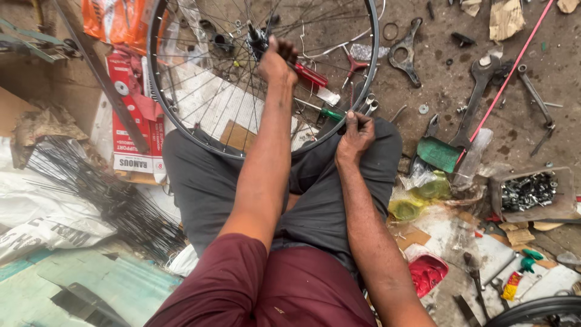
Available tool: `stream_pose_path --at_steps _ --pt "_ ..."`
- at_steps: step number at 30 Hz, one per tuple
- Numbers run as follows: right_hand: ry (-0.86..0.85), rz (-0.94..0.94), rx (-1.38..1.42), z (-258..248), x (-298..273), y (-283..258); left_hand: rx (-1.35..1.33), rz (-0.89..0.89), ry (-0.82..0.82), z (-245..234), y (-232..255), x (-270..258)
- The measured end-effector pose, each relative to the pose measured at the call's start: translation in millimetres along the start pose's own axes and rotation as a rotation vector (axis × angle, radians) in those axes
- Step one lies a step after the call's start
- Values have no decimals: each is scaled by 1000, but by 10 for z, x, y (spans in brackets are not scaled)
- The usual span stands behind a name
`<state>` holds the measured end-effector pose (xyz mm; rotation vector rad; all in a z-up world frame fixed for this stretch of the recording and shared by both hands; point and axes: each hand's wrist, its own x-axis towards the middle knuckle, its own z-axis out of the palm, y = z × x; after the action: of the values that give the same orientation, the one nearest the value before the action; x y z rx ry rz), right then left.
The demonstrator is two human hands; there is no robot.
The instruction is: The person sits on the floor and uses a spoke wrench to tighten the nipples on a bicycle wheel. They rotate the wheel periodically to access different spokes and continue adjusting the tension.
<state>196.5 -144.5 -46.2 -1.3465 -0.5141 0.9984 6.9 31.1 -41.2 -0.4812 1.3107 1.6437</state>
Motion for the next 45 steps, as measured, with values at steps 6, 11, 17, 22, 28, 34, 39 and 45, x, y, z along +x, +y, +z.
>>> stream_pose_path --at_steps 6,11,17,22,28,34,39,45 --pt "26 -26 -101 6 51 21 443 86 -274 -444 153 -270" --pt "21 -10 -36 0 98 64 954 57 -571 -889 469 -660" --pt "-22 114 116 -15 151 32 1399 -20 -738 -1198 765 -841" --pt "-37 221 201 -8 199 -107 1362 -149 -842 -1459 463 -818" --pt "-103 171 -61 -174 -276 -393 2043 812 -1570 -1709 31 -268" --pt "-331 207 -149 -128 -903 -587 1237 -192 -765 -1308 185 -956" --pt "-384 103 -152 -160 -866 -529 1192 -285 -821 -1147 425 -1266" --pt "-343 -35 -144 -42 -789 -406 1171 -245 -823 -1134 326 -1185"
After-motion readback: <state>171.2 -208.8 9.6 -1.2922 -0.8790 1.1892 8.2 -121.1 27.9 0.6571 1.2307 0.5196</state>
